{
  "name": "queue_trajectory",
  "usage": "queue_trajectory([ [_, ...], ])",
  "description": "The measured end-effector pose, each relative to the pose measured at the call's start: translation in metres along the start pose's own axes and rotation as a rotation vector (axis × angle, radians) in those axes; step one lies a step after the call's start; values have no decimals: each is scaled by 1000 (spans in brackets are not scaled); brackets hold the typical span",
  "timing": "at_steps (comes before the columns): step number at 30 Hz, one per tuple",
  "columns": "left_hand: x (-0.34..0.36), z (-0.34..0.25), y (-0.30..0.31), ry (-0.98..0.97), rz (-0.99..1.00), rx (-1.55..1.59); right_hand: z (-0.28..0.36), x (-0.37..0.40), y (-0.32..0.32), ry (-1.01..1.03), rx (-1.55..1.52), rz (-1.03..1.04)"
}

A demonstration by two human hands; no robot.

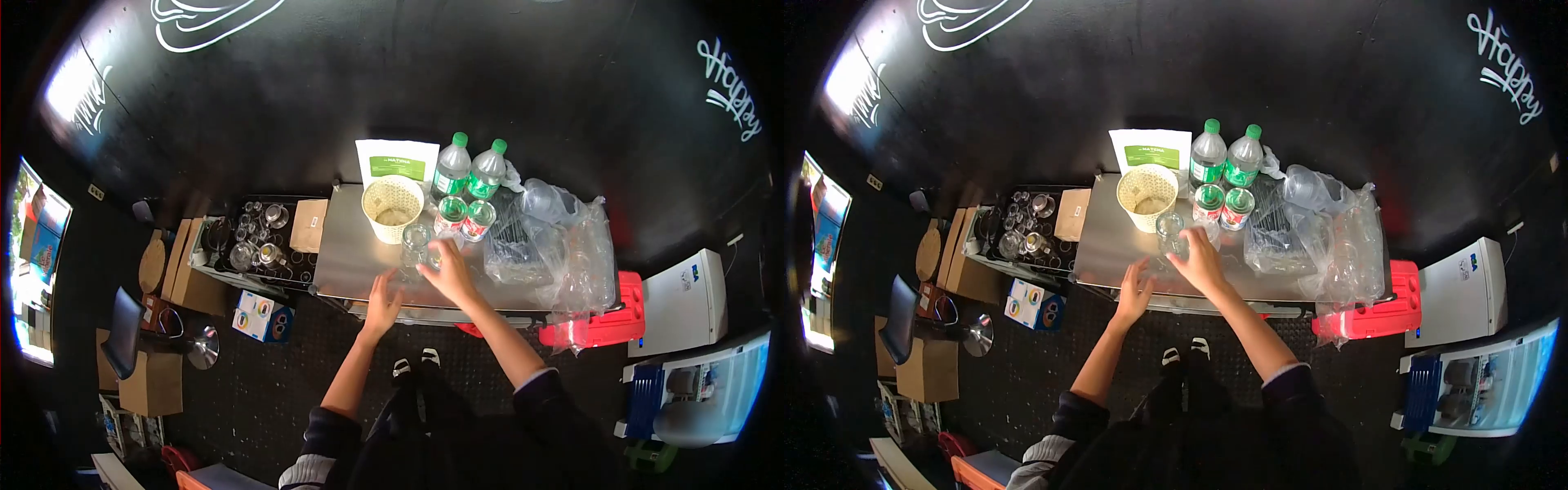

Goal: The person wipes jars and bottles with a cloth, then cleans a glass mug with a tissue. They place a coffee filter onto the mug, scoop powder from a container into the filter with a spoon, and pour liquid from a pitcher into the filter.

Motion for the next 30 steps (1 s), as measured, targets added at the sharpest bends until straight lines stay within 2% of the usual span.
queue_trajectory([
  [1,-17,-1,-3,-5,5,26,2,-19,-3,3,-1,6],
  [3,-28,-6,-5,20,-3,45,3,-39,-11,-113,261,51],
  [4,-30,-5,-4,29,-13,68,13,-50,-10,-119,254,57],
  [6,-28,0,-2,59,-23,116,12,-61,-20,-373,319,368],
  [14,12,24,23,264,-200,349,-16,-48,-49,-357,364,381],
  [16,30,27,33,302,-221,349,-6,-44,-40,-223,377,381],
  [20,51,31,42,350,-276,379,-3,-25,-28,-224,281,340],
  [21,55,31,44,373,-311,413,-6,-21,-31,-151,258,303],
  [22,58,32,43,366,-308,413,-6,-19,-33,-76,235,262],
  [26,66,34,38,351,-194,367,-11,1,-25,-21,114,127],
  [28,71,33,38,360,-179,383,-18,12,-16,-289,-277,111],
  [29,74,32,38,353,-177,384,-9,21,-7,-602,-549,228],
  [30,77,31,38,366,-170,407,-11,28,-8,-598,-550,221],
])
Point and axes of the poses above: each hand's wrist, its own x-axis away from the middle knuckle, its own y-axis out of the back of the hand, z = x × y, the point moved 5 cm from there along -x, towards the middle knuckle, and after that the axes turned 9 degrees about -y, right-handed, at the moved point
